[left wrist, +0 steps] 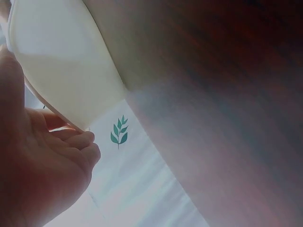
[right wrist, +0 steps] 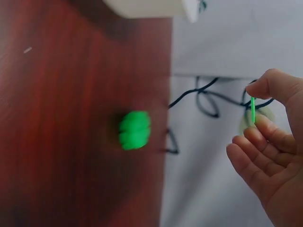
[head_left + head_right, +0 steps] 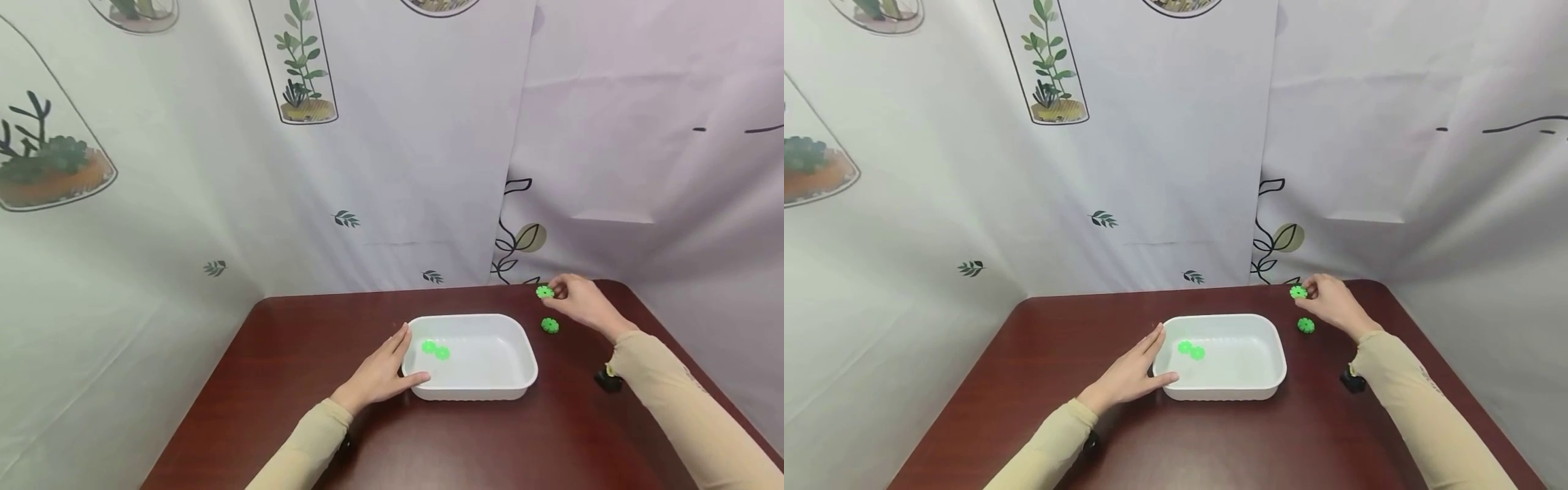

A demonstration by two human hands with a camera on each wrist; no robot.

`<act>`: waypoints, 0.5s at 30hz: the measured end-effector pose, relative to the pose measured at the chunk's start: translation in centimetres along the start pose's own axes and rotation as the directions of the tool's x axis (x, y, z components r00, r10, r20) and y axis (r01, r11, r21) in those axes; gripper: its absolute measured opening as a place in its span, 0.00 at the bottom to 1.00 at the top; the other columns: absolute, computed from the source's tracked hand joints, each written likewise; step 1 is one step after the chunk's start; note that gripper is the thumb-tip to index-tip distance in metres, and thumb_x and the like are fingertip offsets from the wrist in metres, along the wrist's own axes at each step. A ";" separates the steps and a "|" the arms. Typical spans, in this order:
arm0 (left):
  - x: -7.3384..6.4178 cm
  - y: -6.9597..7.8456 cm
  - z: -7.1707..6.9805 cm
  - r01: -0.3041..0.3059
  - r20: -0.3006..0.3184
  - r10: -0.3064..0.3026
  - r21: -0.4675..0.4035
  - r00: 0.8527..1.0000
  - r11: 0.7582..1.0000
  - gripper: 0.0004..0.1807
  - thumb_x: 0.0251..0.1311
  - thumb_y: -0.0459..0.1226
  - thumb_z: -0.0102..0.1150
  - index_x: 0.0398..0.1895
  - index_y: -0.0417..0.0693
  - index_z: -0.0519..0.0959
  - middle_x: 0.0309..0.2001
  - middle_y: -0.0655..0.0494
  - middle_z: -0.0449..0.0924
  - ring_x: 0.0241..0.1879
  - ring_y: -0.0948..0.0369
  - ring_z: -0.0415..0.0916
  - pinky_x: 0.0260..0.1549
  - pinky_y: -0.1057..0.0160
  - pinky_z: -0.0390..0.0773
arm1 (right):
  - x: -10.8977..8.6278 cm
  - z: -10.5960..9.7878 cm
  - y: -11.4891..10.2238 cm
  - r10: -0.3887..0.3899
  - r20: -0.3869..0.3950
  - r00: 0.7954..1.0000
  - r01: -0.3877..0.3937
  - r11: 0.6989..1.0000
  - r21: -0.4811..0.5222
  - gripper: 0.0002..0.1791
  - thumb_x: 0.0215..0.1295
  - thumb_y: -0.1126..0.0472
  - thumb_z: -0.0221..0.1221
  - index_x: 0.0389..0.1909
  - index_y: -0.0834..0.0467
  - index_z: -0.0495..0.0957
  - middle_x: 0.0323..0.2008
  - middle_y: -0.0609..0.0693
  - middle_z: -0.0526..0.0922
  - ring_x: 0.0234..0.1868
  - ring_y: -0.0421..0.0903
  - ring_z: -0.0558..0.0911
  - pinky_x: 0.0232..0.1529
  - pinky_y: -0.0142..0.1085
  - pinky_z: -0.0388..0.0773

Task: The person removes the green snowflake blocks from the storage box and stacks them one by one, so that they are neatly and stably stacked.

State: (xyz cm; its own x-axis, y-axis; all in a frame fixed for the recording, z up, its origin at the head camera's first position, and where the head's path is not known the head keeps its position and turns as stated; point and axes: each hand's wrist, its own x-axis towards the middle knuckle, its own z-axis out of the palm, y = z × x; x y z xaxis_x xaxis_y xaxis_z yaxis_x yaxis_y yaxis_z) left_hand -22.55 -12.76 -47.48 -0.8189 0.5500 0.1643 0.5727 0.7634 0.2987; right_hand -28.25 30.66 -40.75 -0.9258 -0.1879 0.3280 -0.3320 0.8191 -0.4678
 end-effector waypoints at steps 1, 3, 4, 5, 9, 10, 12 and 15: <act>0.0 0.0 0.0 0.002 0.001 -0.002 -0.002 1.000 1.000 0.56 0.63 0.70 0.49 0.79 0.37 0.51 0.81 0.45 0.45 0.78 0.53 0.48 0.71 0.53 0.61 | -0.1 0.3 0.4 0.003 0.003 1.000 -0.003 1.000 -0.005 0.19 0.60 0.59 0.68 0.43 0.70 0.79 0.34 0.57 0.82 0.38 0.53 0.80 0.40 0.47 0.77; 0.0 -0.1 -0.1 0.006 0.002 -0.006 -0.005 1.000 1.000 0.57 0.63 0.71 0.49 0.79 0.38 0.50 0.80 0.45 0.45 0.78 0.52 0.48 0.70 0.53 0.61 | -0.4 0.9 1.3 0.012 0.011 1.000 -0.012 1.000 -0.014 0.19 0.60 0.58 0.68 0.43 0.70 0.79 0.34 0.57 0.81 0.38 0.53 0.80 0.39 0.46 0.77; 0.0 -0.1 -0.1 0.006 0.001 -0.006 -0.007 1.000 1.000 0.57 0.63 0.71 0.49 0.79 0.38 0.50 0.80 0.44 0.45 0.78 0.52 0.48 0.70 0.53 0.61 | -0.6 1.2 1.6 0.017 0.014 1.000 -0.017 1.000 -0.015 0.19 0.60 0.59 0.68 0.43 0.70 0.79 0.34 0.57 0.81 0.38 0.53 0.80 0.39 0.46 0.77; 0.0 -0.1 -0.1 0.008 0.001 -0.008 -0.007 1.000 1.000 0.57 0.63 0.71 0.49 0.79 0.38 0.51 0.80 0.44 0.45 0.78 0.52 0.49 0.70 0.53 0.61 | -0.7 1.5 2.0 0.023 0.016 1.000 -0.022 1.000 -0.012 0.19 0.60 0.59 0.68 0.43 0.70 0.79 0.34 0.57 0.81 0.37 0.53 0.80 0.38 0.45 0.77; 0.0 -0.1 -0.1 0.002 -0.004 -0.002 -0.012 1.000 1.000 0.56 0.63 0.70 0.50 0.79 0.37 0.51 0.80 0.42 0.46 0.77 0.50 0.49 0.70 0.52 0.62 | -1.5 2.5 3.1 0.043 0.013 0.999 -0.043 0.999 0.010 0.19 0.60 0.59 0.69 0.42 0.71 0.78 0.34 0.57 0.80 0.37 0.52 0.79 0.37 0.43 0.77; 0.0 -0.1 -0.1 0.001 -0.005 -0.001 -0.012 1.000 1.000 0.56 0.63 0.69 0.50 0.79 0.37 0.51 0.80 0.42 0.46 0.77 0.50 0.49 0.70 0.52 0.62 | -1.6 2.7 3.2 0.047 0.011 0.999 -0.047 0.999 0.017 0.19 0.59 0.59 0.69 0.41 0.71 0.78 0.34 0.57 0.80 0.36 0.52 0.79 0.36 0.43 0.76; 0.1 0.0 -0.1 0.001 -0.003 -0.001 -0.010 1.000 1.000 0.56 0.63 0.69 0.50 0.79 0.37 0.51 0.80 0.43 0.46 0.78 0.50 0.49 0.70 0.52 0.62 | -1.8 3.0 3.6 0.049 0.015 0.999 -0.050 0.999 0.021 0.18 0.59 0.59 0.69 0.41 0.71 0.78 0.33 0.56 0.80 0.36 0.51 0.78 0.36 0.42 0.76; 0.1 0.0 -0.1 0.000 -0.005 0.000 -0.004 1.000 1.000 0.56 0.64 0.69 0.50 0.79 0.37 0.51 0.80 0.44 0.46 0.78 0.51 0.49 0.70 0.53 0.62 | -2.1 3.4 3.9 0.047 0.028 0.999 -0.047 0.999 0.021 0.18 0.58 0.59 0.69 0.40 0.70 0.79 0.32 0.56 0.80 0.35 0.50 0.78 0.35 0.41 0.75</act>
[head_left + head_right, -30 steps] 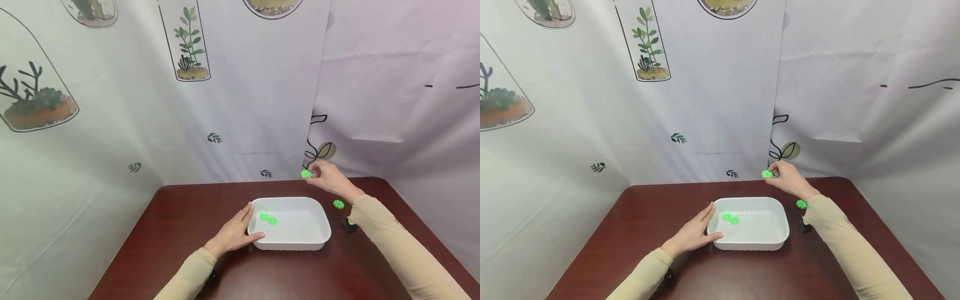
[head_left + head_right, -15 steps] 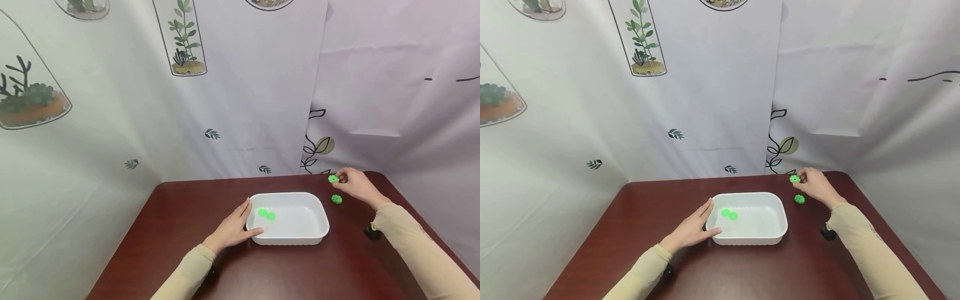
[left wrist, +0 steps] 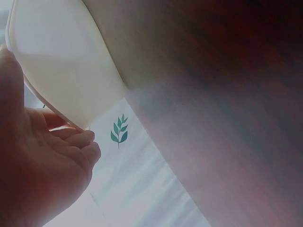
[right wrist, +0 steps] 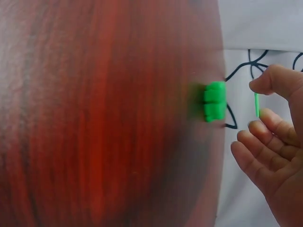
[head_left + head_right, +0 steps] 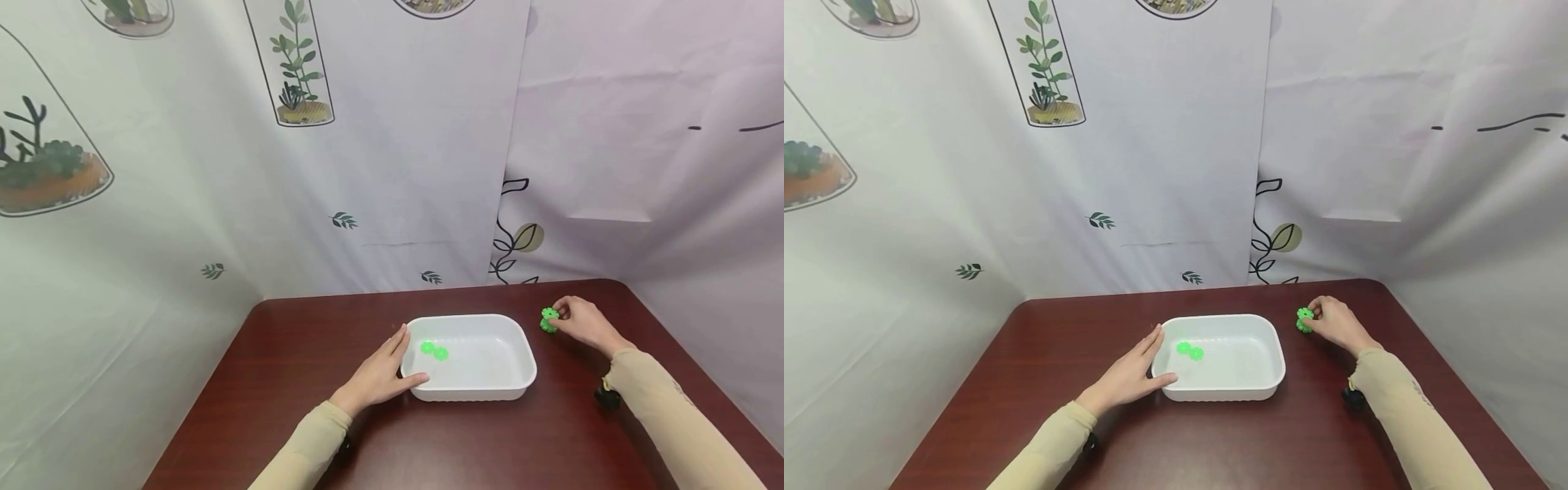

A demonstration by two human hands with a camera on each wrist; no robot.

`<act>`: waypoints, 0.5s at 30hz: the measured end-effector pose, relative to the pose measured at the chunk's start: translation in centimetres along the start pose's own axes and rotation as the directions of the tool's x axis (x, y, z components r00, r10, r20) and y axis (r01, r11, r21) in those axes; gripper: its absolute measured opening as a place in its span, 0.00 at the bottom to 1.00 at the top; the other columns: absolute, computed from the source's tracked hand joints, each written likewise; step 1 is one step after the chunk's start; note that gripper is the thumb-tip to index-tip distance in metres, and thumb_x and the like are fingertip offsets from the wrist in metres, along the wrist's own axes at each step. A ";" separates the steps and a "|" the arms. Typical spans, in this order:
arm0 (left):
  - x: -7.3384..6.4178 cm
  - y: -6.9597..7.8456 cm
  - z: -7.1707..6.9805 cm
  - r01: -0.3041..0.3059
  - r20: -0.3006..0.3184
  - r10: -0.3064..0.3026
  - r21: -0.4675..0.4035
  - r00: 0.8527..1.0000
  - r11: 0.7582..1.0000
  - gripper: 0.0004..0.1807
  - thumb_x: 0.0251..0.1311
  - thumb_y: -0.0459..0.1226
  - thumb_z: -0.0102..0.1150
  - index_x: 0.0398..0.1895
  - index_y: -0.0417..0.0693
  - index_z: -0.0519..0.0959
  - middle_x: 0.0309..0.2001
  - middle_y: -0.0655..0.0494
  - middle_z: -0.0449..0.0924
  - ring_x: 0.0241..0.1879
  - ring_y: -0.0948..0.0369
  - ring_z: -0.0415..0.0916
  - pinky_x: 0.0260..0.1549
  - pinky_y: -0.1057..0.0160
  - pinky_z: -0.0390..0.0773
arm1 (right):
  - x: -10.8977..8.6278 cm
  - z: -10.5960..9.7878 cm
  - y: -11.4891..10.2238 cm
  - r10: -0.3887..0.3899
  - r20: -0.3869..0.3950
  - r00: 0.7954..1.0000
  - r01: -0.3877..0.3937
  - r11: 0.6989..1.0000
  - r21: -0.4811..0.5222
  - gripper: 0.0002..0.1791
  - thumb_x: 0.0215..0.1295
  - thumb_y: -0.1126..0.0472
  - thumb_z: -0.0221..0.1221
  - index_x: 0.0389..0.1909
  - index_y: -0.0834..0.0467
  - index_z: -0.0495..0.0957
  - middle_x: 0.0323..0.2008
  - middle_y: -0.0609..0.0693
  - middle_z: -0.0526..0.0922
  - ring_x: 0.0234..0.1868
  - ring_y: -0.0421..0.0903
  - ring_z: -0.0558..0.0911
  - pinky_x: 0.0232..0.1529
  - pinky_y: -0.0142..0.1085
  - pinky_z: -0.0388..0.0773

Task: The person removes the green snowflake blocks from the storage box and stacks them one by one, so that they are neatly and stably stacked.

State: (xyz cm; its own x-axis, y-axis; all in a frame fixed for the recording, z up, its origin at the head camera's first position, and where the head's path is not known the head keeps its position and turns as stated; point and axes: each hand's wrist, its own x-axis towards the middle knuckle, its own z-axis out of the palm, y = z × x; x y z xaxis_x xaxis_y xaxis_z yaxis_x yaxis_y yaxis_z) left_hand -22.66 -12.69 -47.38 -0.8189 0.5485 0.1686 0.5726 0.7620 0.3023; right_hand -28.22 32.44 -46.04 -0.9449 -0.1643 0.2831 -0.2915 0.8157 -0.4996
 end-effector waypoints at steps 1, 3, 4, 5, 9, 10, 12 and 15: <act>0.0 0.0 0.0 -0.001 -0.001 0.001 0.003 1.000 1.000 0.56 0.64 0.69 0.50 0.79 0.37 0.51 0.80 0.44 0.46 0.78 0.51 0.49 0.70 0.53 0.62 | 0.0 0.1 0.1 0.000 0.004 1.000 0.000 1.000 -0.003 0.18 0.58 0.59 0.69 0.40 0.70 0.79 0.32 0.55 0.80 0.35 0.49 0.78 0.35 0.41 0.75; 0.0 0.0 0.0 -0.004 -0.003 0.004 0.005 1.000 1.000 0.56 0.64 0.69 0.50 0.79 0.37 0.51 0.80 0.43 0.46 0.78 0.51 0.49 0.70 0.53 0.62 | -0.1 0.3 0.3 0.001 0.013 1.000 -0.001 1.000 -0.005 0.18 0.58 0.59 0.69 0.40 0.70 0.79 0.32 0.55 0.80 0.35 0.49 0.78 0.35 0.42 0.75; 0.0 0.0 0.0 -0.005 -0.004 0.005 0.004 1.000 1.000 0.56 0.64 0.69 0.50 0.79 0.37 0.51 0.80 0.43 0.46 0.78 0.50 0.49 0.70 0.53 0.62 | -0.2 0.4 0.4 0.002 0.018 1.000 -0.002 1.000 -0.003 0.18 0.57 0.59 0.69 0.40 0.70 0.79 0.32 0.55 0.80 0.35 0.49 0.78 0.35 0.42 0.75; 0.0 0.0 0.0 -0.004 -0.004 0.004 0.005 1.000 1.000 0.56 0.64 0.69 0.50 0.79 0.37 0.51 0.80 0.43 0.46 0.78 0.50 0.49 0.70 0.53 0.62 | -0.2 0.5 0.5 0.002 0.022 1.000 -0.001 1.000 -0.003 0.19 0.57 0.59 0.69 0.40 0.70 0.79 0.32 0.55 0.80 0.35 0.49 0.78 0.36 0.42 0.75; 0.0 0.0 -0.1 -0.001 -0.002 0.001 0.007 1.000 1.000 0.56 0.64 0.69 0.50 0.79 0.37 0.51 0.80 0.43 0.46 0.78 0.51 0.49 0.70 0.53 0.62 | -0.3 1.0 1.1 0.006 0.037 0.999 -0.006 1.000 0.002 0.19 0.58 0.58 0.69 0.40 0.70 0.79 0.32 0.54 0.80 0.35 0.49 0.78 0.36 0.43 0.76; 0.0 0.1 -0.1 0.002 0.001 -0.002 0.006 1.000 1.000 0.56 0.64 0.69 0.50 0.79 0.37 0.51 0.80 0.44 0.46 0.78 0.51 0.49 0.70 0.53 0.61 | -0.3 1.1 1.2 0.007 0.039 0.999 -0.007 1.000 0.001 0.19 0.58 0.58 0.69 0.40 0.70 0.79 0.32 0.54 0.80 0.35 0.49 0.78 0.37 0.43 0.76; 0.0 0.1 -0.1 -0.001 0.001 0.001 0.007 1.000 1.000 0.56 0.64 0.69 0.50 0.79 0.37 0.51 0.80 0.43 0.46 0.78 0.51 0.49 0.70 0.53 0.62 | -0.4 1.2 1.4 0.013 0.045 0.999 -0.014 1.000 0.002 0.20 0.58 0.58 0.70 0.40 0.70 0.79 0.32 0.54 0.80 0.35 0.49 0.78 0.37 0.43 0.76; -0.1 0.1 -0.1 0.005 0.005 -0.005 0.003 1.000 1.000 0.56 0.64 0.69 0.50 0.79 0.38 0.51 0.80 0.44 0.46 0.78 0.52 0.49 0.70 0.53 0.61 | -0.4 1.3 1.5 0.019 0.051 0.999 -0.019 1.000 0.008 0.20 0.58 0.58 0.70 0.40 0.70 0.79 0.32 0.54 0.80 0.35 0.49 0.78 0.37 0.44 0.77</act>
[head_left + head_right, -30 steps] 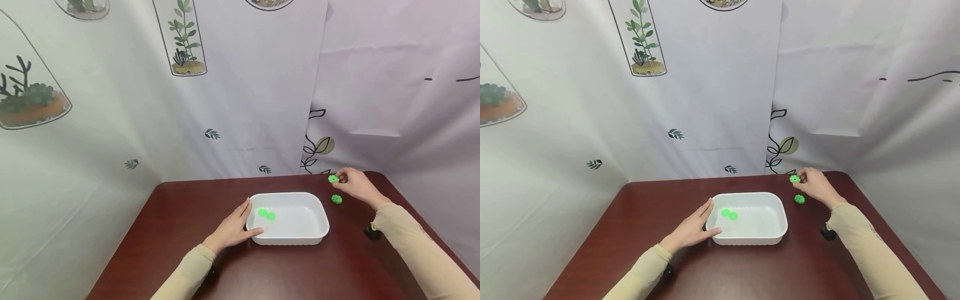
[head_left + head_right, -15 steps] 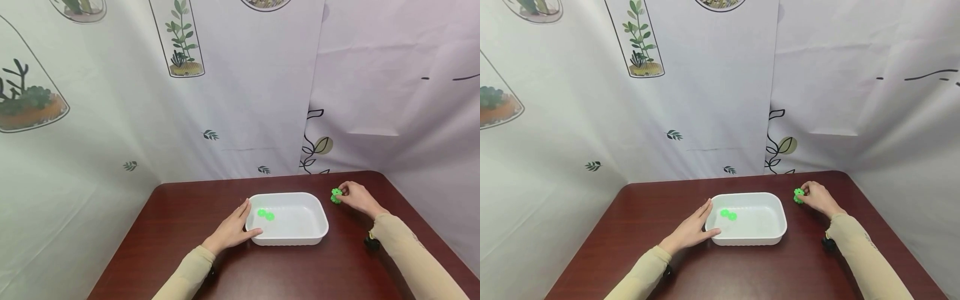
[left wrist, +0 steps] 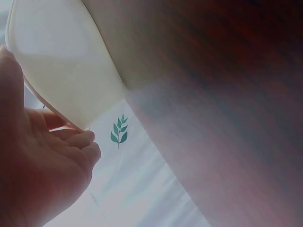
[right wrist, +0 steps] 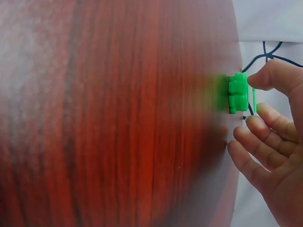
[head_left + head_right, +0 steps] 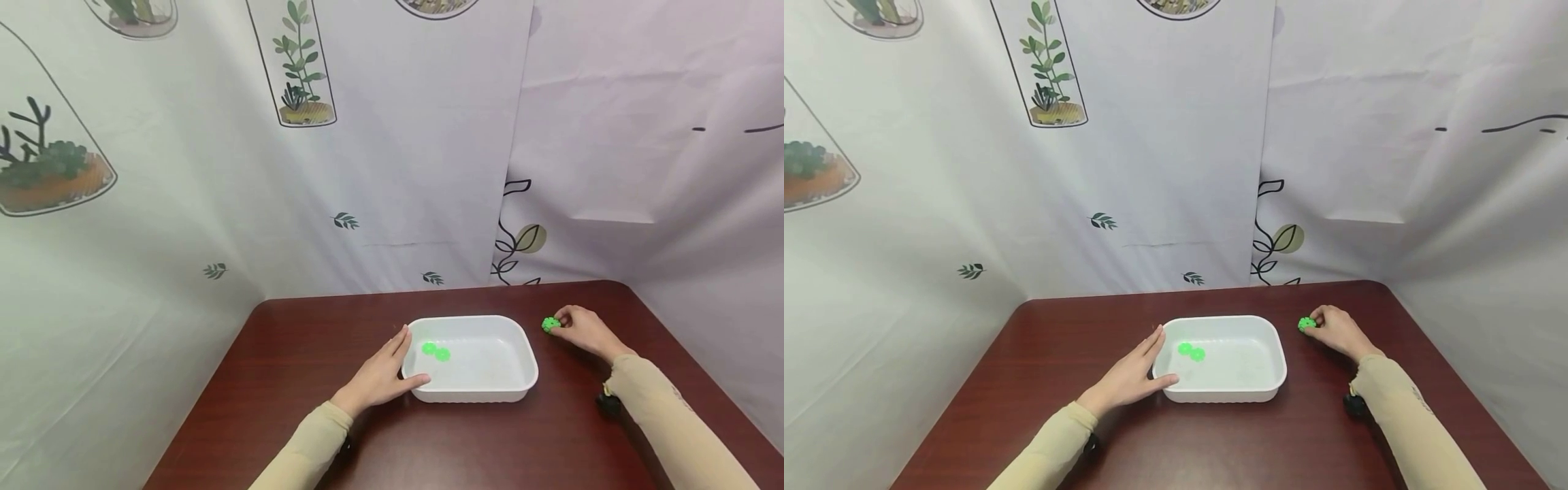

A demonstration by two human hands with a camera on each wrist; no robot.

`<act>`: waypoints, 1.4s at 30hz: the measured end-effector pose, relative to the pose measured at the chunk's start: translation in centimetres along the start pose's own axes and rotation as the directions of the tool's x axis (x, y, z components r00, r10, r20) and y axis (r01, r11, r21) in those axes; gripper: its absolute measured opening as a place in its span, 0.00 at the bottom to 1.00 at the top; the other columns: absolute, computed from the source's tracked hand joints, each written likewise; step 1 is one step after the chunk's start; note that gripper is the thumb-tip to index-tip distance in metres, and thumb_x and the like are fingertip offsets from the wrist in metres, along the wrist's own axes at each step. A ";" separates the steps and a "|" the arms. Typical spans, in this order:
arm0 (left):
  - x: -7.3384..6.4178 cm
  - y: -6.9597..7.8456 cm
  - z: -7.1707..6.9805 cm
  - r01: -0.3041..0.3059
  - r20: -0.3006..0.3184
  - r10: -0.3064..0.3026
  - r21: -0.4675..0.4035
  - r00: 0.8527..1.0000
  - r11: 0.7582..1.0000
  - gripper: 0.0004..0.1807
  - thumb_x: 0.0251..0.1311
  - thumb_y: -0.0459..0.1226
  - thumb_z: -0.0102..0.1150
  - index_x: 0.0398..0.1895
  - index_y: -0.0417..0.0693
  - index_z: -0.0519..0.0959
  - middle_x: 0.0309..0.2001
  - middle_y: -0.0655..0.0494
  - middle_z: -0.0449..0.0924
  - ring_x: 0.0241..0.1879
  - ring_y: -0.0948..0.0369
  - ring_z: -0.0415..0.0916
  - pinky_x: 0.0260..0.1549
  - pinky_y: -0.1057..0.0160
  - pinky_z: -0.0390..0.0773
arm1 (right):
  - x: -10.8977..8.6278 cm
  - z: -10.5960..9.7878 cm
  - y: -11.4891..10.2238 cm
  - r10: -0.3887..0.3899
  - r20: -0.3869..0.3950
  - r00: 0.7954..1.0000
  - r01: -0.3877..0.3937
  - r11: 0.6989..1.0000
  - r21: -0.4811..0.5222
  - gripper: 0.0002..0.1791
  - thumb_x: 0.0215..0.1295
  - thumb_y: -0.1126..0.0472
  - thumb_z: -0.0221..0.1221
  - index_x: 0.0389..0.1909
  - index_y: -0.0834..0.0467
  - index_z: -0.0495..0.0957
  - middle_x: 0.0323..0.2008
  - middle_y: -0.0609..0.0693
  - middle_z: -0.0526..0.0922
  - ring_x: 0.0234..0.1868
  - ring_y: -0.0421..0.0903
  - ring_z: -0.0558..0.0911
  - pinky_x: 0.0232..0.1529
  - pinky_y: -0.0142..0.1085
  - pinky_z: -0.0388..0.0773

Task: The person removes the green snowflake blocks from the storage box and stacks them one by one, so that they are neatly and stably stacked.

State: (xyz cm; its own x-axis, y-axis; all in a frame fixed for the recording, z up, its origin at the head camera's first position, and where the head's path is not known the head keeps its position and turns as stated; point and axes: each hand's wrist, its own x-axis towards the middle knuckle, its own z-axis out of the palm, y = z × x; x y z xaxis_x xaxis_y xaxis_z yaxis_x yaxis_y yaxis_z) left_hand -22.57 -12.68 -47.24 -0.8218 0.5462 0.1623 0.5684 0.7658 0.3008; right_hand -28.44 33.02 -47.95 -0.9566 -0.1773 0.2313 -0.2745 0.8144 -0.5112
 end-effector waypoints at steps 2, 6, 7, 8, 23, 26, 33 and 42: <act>0.0 0.0 0.0 0.000 -0.001 0.000 -0.002 1.000 1.000 0.56 0.64 0.70 0.50 0.79 0.38 0.51 0.80 0.44 0.46 0.78 0.51 0.49 0.70 0.53 0.62 | 0.0 0.0 0.0 0.000 0.002 1.000 0.000 1.000 0.004 0.20 0.58 0.57 0.70 0.40 0.70 0.79 0.33 0.55 0.81 0.36 0.49 0.78 0.38 0.44 0.77; -0.1 0.1 -0.1 0.001 -0.003 -0.001 -0.005 1.000 1.000 0.56 0.64 0.70 0.50 0.79 0.37 0.51 0.80 0.44 0.46 0.78 0.51 0.49 0.70 0.53 0.62 | 0.0 0.0 0.2 -0.009 0.005 1.000 0.009 1.000 0.001 0.21 0.58 0.57 0.70 0.41 0.70 0.80 0.33 0.55 0.81 0.36 0.49 0.78 0.38 0.44 0.77; -0.1 0.1 -0.1 -0.001 -0.005 0.001 -0.005 1.000 1.000 0.56 0.64 0.69 0.50 0.79 0.37 0.52 0.80 0.44 0.46 0.78 0.50 0.49 0.70 0.52 0.62 | 0.0 0.0 0.2 -0.008 0.009 1.000 0.008 1.000 0.003 0.21 0.58 0.57 0.70 0.41 0.71 0.79 0.33 0.55 0.81 0.36 0.49 0.78 0.37 0.44 0.77; -0.1 0.1 -0.1 0.000 -0.004 0.000 -0.006 1.000 1.000 0.56 0.64 0.69 0.50 0.79 0.37 0.52 0.80 0.44 0.46 0.78 0.51 0.49 0.70 0.52 0.62 | 0.0 0.0 0.3 -0.007 0.013 1.000 0.006 1.000 0.005 0.21 0.58 0.56 0.70 0.41 0.71 0.79 0.33 0.55 0.81 0.36 0.50 0.79 0.37 0.44 0.77; -0.2 0.0 0.2 0.006 -0.003 -0.006 -0.011 1.000 1.000 0.56 0.63 0.71 0.49 0.80 0.39 0.51 0.81 0.47 0.45 0.78 0.53 0.49 0.70 0.53 0.61 | -0.1 0.3 0.6 -0.007 0.017 1.000 0.007 1.000 0.000 0.21 0.58 0.57 0.69 0.42 0.71 0.79 0.33 0.56 0.81 0.36 0.51 0.79 0.38 0.45 0.77; -0.1 0.0 0.1 0.003 -0.005 -0.003 -0.008 1.000 1.000 0.56 0.63 0.70 0.49 0.79 0.39 0.51 0.81 0.47 0.45 0.78 0.53 0.49 0.70 0.53 0.61 | -0.1 0.3 0.5 -0.006 0.017 1.000 0.006 1.000 -0.005 0.21 0.58 0.57 0.69 0.42 0.71 0.80 0.34 0.56 0.81 0.36 0.51 0.79 0.38 0.44 0.78; -0.1 0.0 0.0 0.004 -0.004 -0.004 -0.006 1.000 1.000 0.56 0.63 0.71 0.49 0.80 0.39 0.51 0.81 0.47 0.45 0.78 0.54 0.48 0.70 0.54 0.61 | -0.2 0.0 0.2 -0.009 0.013 1.000 0.009 1.000 -0.008 0.21 0.58 0.57 0.69 0.42 0.70 0.80 0.34 0.56 0.81 0.37 0.52 0.80 0.38 0.45 0.78; -0.2 0.0 0.1 0.001 -0.006 -0.001 -0.010 1.000 1.000 0.56 0.63 0.71 0.49 0.79 0.39 0.51 0.81 0.48 0.45 0.78 0.52 0.50 0.70 0.53 0.62 | -0.4 -0.1 0.1 0.002 0.037 0.999 -0.002 1.000 0.008 0.24 0.59 0.56 0.70 0.45 0.72 0.79 0.36 0.58 0.82 0.39 0.54 0.80 0.41 0.50 0.79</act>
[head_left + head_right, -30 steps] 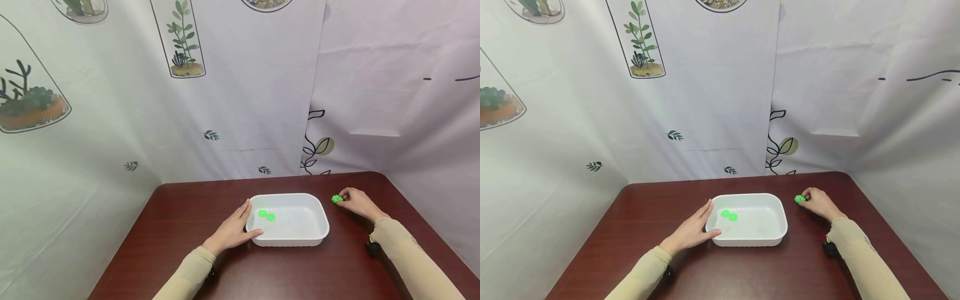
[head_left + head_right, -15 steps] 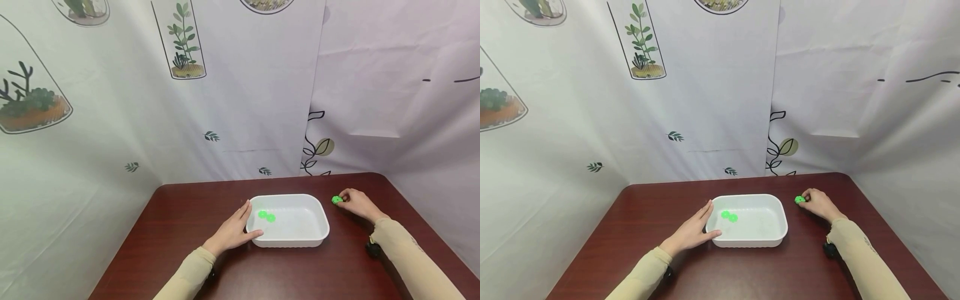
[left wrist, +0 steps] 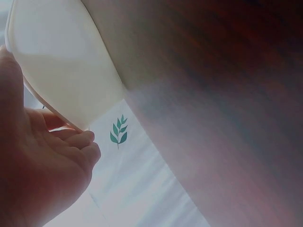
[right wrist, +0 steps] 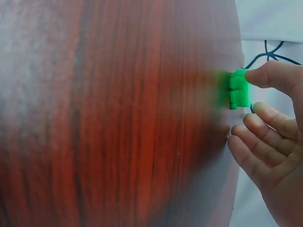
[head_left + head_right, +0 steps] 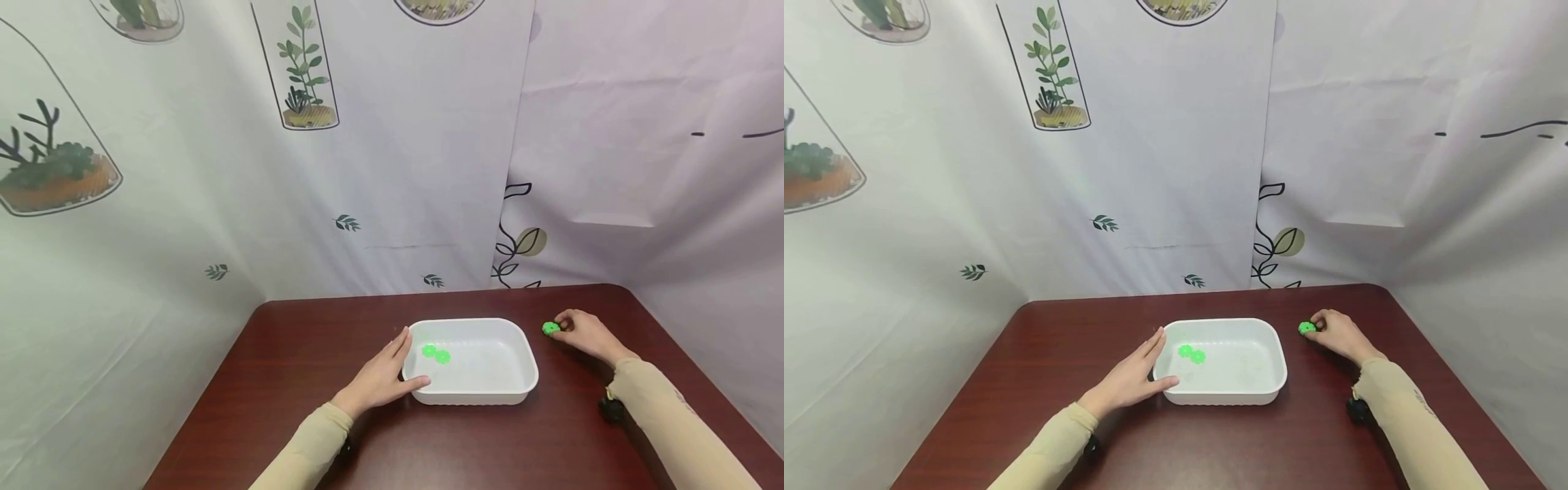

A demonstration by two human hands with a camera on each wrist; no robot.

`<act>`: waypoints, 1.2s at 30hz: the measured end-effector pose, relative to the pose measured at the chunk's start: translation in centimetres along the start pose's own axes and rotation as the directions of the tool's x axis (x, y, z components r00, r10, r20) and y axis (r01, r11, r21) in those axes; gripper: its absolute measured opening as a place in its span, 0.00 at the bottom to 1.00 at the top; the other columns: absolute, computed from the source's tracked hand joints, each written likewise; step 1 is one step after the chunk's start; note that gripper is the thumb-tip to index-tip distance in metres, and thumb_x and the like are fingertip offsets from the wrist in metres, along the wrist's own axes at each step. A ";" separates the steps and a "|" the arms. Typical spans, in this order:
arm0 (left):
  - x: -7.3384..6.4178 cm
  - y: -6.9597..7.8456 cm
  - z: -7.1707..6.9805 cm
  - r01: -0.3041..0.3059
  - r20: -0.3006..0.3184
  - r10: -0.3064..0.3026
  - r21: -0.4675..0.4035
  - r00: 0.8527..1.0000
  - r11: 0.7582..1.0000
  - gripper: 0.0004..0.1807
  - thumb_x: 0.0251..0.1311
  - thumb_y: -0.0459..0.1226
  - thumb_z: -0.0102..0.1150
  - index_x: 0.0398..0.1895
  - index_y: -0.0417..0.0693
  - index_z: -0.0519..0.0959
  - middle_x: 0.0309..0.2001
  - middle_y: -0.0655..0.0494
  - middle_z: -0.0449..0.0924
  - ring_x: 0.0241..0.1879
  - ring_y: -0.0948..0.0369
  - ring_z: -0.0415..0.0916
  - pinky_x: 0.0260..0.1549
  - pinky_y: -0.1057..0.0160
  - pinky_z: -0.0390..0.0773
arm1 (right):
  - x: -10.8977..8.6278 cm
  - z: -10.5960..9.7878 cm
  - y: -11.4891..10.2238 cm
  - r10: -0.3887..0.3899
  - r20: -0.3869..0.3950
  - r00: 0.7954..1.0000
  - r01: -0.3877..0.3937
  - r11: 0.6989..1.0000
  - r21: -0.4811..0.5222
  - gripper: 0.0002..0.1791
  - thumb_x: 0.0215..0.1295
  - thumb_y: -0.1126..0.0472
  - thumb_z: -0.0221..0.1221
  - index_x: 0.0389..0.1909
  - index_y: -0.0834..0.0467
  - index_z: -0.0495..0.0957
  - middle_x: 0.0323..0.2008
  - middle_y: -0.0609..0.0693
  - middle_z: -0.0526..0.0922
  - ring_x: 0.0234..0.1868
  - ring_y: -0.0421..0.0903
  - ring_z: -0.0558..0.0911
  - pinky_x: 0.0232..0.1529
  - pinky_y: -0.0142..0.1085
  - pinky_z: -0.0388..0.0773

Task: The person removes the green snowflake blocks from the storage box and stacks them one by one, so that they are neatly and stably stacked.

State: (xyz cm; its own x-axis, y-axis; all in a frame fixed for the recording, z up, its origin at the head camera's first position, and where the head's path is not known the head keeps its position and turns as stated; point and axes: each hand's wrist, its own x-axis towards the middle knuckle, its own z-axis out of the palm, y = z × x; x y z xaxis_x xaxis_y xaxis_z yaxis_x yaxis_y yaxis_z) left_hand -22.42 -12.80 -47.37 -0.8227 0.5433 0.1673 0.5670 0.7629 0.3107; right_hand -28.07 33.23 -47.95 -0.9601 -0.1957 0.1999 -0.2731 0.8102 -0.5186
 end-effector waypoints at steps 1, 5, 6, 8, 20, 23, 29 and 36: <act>0.0 0.0 0.0 0.000 0.001 0.000 -0.001 1.000 1.000 0.56 0.63 0.71 0.49 0.79 0.39 0.51 0.81 0.48 0.44 0.78 0.52 0.49 0.70 0.53 0.61 | 0.0 -0.1 -0.1 -0.001 0.000 1.000 0.001 1.000 0.000 0.25 0.59 0.56 0.70 0.46 0.72 0.79 0.37 0.58 0.82 0.39 0.54 0.80 0.41 0.50 0.79; -0.1 0.0 0.0 -0.006 -0.004 0.006 -0.001 1.000 1.000 0.56 0.63 0.70 0.49 0.79 0.38 0.51 0.80 0.47 0.44 0.77 0.51 0.50 0.70 0.53 0.61 | 0.2 -0.6 -0.4 -0.006 -0.012 1.000 0.006 1.000 0.001 0.25 0.60 0.56 0.69 0.48 0.73 0.79 0.38 0.59 0.83 0.41 0.56 0.82 0.42 0.50 0.79; -0.1 0.1 0.0 -0.006 -0.003 0.006 -0.003 1.000 1.000 0.56 0.63 0.70 0.49 0.79 0.38 0.51 0.81 0.47 0.44 0.77 0.51 0.50 0.70 0.53 0.61 | 0.3 -0.8 -0.6 -0.006 -0.016 1.000 0.006 1.000 0.002 0.25 0.60 0.56 0.69 0.49 0.73 0.78 0.38 0.60 0.84 0.42 0.56 0.82 0.43 0.51 0.80; -0.1 0.0 0.0 -0.007 -0.003 0.007 0.000 1.000 1.000 0.56 0.63 0.70 0.49 0.79 0.38 0.51 0.80 0.46 0.44 0.77 0.51 0.50 0.70 0.53 0.61 | 0.6 -1.2 -1.1 -0.004 -0.017 1.000 0.004 1.000 0.014 0.26 0.62 0.56 0.69 0.50 0.74 0.78 0.40 0.62 0.84 0.43 0.58 0.82 0.44 0.52 0.80; -0.2 0.0 0.0 -0.005 -0.002 0.005 0.005 1.000 1.000 0.56 0.63 0.70 0.48 0.79 0.38 0.51 0.80 0.46 0.45 0.77 0.51 0.50 0.70 0.53 0.62 | 3.1 -2.9 -5.6 -0.045 -0.008 0.999 0.045 0.996 0.077 0.33 0.68 0.51 0.64 0.62 0.73 0.73 0.55 0.71 0.79 0.56 0.65 0.79 0.56 0.58 0.76; -0.2 0.0 0.1 -0.008 0.000 0.008 0.001 1.000 1.000 0.56 0.64 0.70 0.49 0.79 0.38 0.52 0.80 0.45 0.45 0.77 0.51 0.50 0.70 0.53 0.62 | 3.5 -2.4 -6.9 -0.072 -0.001 0.997 0.071 0.993 0.090 0.33 0.68 0.52 0.64 0.63 0.74 0.72 0.56 0.71 0.79 0.57 0.66 0.79 0.56 0.58 0.76; -0.3 0.1 0.1 -0.012 -0.010 0.012 -0.001 1.000 1.000 0.56 0.64 0.70 0.49 0.79 0.37 0.52 0.80 0.45 0.46 0.77 0.51 0.51 0.69 0.52 0.63 | 4.6 -0.9 -10.2 -0.174 0.024 0.985 0.172 0.983 0.067 0.31 0.68 0.55 0.65 0.63 0.72 0.72 0.57 0.69 0.79 0.58 0.66 0.78 0.57 0.58 0.76; -0.2 0.1 0.1 -0.017 -0.019 0.018 0.010 1.000 1.000 0.56 0.64 0.70 0.49 0.79 0.37 0.53 0.80 0.43 0.47 0.77 0.51 0.52 0.69 0.52 0.63 | 5.7 1.1 -14.1 -0.291 0.088 0.953 0.287 0.956 0.058 0.28 0.66 0.58 0.66 0.61 0.70 0.75 0.57 0.65 0.81 0.58 0.62 0.80 0.57 0.56 0.76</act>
State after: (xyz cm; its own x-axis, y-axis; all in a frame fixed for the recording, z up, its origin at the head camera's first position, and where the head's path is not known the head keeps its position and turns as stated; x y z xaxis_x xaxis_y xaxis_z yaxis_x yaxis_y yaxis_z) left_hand -22.19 -12.85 -47.44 -0.8133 0.5497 0.1910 0.5816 0.7570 0.2979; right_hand -29.71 20.11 -40.39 -0.8403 -0.4712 0.2682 -0.5403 0.6866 -0.4864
